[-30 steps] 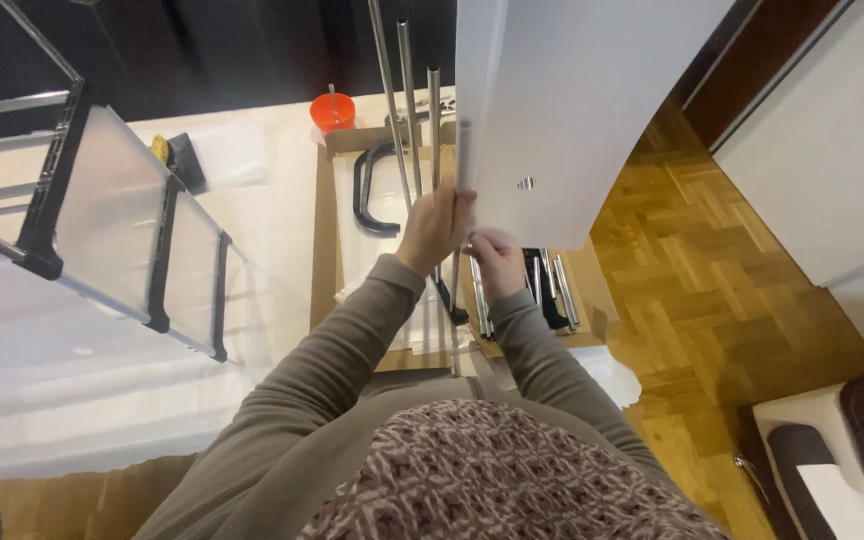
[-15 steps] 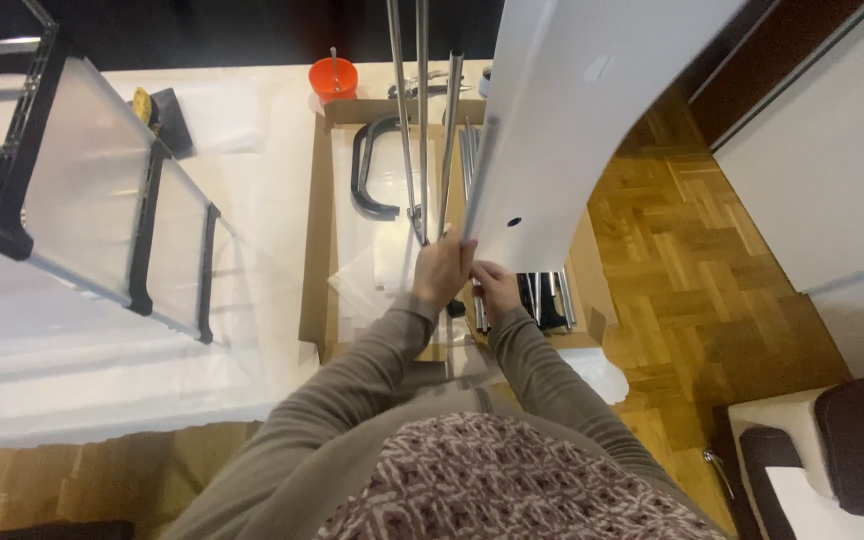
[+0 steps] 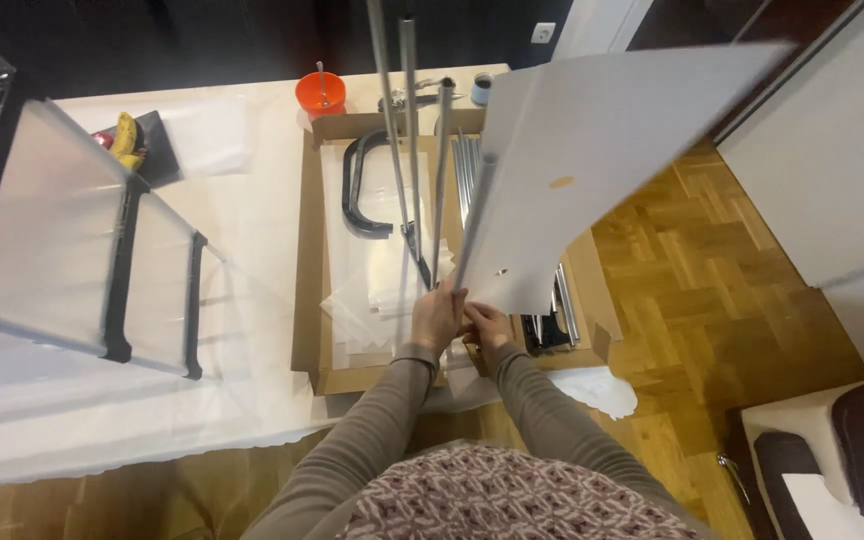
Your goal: The person assembles a metal shelving unit by inserting metal rods into black plastic brackets and attaching white plastic panels to the frame. The person handles multiple rods, brackets, and panels, fitting them together by hand on a table.
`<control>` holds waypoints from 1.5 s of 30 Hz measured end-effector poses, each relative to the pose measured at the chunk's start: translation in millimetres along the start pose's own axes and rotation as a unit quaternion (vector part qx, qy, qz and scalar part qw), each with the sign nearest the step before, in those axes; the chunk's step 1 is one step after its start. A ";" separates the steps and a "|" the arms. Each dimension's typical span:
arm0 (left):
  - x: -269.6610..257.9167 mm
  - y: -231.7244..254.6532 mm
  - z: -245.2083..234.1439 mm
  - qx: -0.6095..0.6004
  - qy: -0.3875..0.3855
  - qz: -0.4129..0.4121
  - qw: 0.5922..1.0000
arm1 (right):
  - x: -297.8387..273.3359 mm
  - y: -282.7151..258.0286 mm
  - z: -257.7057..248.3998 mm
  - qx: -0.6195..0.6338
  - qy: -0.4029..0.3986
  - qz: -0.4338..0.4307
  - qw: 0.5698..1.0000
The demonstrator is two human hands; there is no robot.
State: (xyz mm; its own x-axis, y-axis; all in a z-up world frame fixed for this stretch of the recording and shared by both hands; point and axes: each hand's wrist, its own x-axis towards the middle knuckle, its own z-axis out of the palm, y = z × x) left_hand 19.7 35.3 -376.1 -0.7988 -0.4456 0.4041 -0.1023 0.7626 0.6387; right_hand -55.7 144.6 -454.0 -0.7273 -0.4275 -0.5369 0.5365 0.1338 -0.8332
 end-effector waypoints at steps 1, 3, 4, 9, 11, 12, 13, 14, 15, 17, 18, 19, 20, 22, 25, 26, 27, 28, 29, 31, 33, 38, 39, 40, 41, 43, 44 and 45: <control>-0.8 0.1 1.9 -0.001 -0.001 0.000 1.000 | -3.9 -2.9 0.5 0.001 0.001 0.000 1.000; -3.8 -2.4 3.8 0.032 -0.001 0.003 0.999 | -11.8 -7.0 4.5 0.040 0.005 0.029 0.999; -6.2 -2.8 3.6 0.032 -0.001 0.002 0.999 | -10.0 -2.1 3.6 0.039 0.005 0.030 0.999; -15.1 -4.2 5.9 0.045 -0.027 -0.032 0.998 | 4.8 21.3 -3.5 0.067 0.012 0.058 0.996; -19.0 -21.6 22.7 0.052 -0.008 -0.008 0.999 | -4.0 12.7 1.1 0.053 0.013 0.061 0.997; -21.4 -30.1 31.4 0.058 0.012 0.016 0.998 | -8.6 8.6 3.0 0.038 0.014 0.063 0.997; -24.1 -34.2 37.3 0.057 0.010 0.015 0.998 | -8.4 9.7 3.4 0.038 0.015 0.065 0.997; -26.8 -38.5 43.0 0.071 0.023 0.020 0.997 | -8.2 10.9 4.1 0.042 0.011 0.059 0.997; -29.2 -42.7 48.8 0.085 0.036 0.026 0.995 | -7.5 11.6 4.8 0.046 0.005 0.054 0.998; -34.6 -57.9 64.4 0.075 0.024 0.009 0.997 | -24.0 -6.9 11.8 0.035 0.014 0.063 0.997; -37.9 -65.6 72.0 0.065 0.013 -0.006 0.998 | -32.3 -15.9 15.7 0.026 0.021 0.071 0.997; -40.3 -68.2 76.4 0.064 0.012 -0.009 0.998 | -28.0 -12.1 15.0 0.024 0.023 0.073 0.997; -42.6 -70.9 80.9 0.071 0.007 -0.018 0.997 | -23.6 -8.2 14.2 0.034 0.023 0.079 0.996; -42.7 -70.8 81.7 0.077 0.000 -0.029 0.997 | -18.4 -6.4 14.9 0.043 0.025 0.087 0.995; -45.0 -67.8 80.2 0.035 -0.019 -0.040 0.998 | -18.6 -4.8 14.5 0.011 0.022 0.085 0.996; -47.9 -71.2 84.4 0.028 -0.025 -0.059 0.998 | -18.5 -2.4 13.7 0.012 0.018 0.082 0.996; -47.8 -74.2 90.0 0.020 -0.030 -0.075 0.997 | -16.6 -2.3 12.1 0.014 0.015 0.076 0.997; -45.2 -69.0 84.9 0.018 -0.031 -0.075 0.997 | -13.5 -0.4 11.2 0.013 0.017 0.077 0.997; -44.6 -63.7 78.9 0.013 -0.038 -0.086 0.995 | -12.1 3.0 10.6 0.018 0.019 0.076 0.997; -46.9 -62.6 77.1 0.008 -0.047 -0.097 0.994 | -11.1 8.0 9.1 0.023 0.023 0.075 0.997; -51.0 -70.6 86.6 -0.003 -0.049 -0.098 0.994 | -10.9 9.7 6.7 0.026 0.029 0.065 0.997; -54.6 -77.5 89.5 0.011 -0.041 -0.081 0.996 | 25.1 47.7 -5.9 0.008 0.033 0.056 0.998; -54.8 -77.3 89.9 0.001 -0.047 -0.086 0.995 | 29.8 53.2 -7.2 0.014 0.036 0.052 0.998; -54.7 -79.9 91.6 0.000 -0.048 -0.086 0.995 | 19.6 42.2 -2.6 0.014 0.037 0.053 0.998; -55.6 -81.5 93.6 -0.006 -0.063 -0.095 0.993 | 8.5 31.2 1.3 0.007 0.033 0.061 0.998; -54.5 -81.2 93.3 -0.014 -0.080 -0.107 0.991 | 0.3 22.1 3.5 -0.002 0.031 0.072 0.997; -52.5 -79.8 91.1 -0.008 -0.110 -0.116 0.987 | 3.4 24.3 2.0 0.002 0.028 0.064 0.998; -57.6 -78.9 86.0 0.000 -0.141 -0.130 0.981 | 2.0 31.5 2.0 0.006 0.023 0.062 0.998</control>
State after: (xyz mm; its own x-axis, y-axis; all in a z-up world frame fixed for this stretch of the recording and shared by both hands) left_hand 22.8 41.1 -506.2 -0.8777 -0.4782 0.0295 -0.3251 0.6396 0.6966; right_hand -39.4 146.1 -481.1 -0.6731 -0.3674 -0.6419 0.6286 0.1730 -0.7582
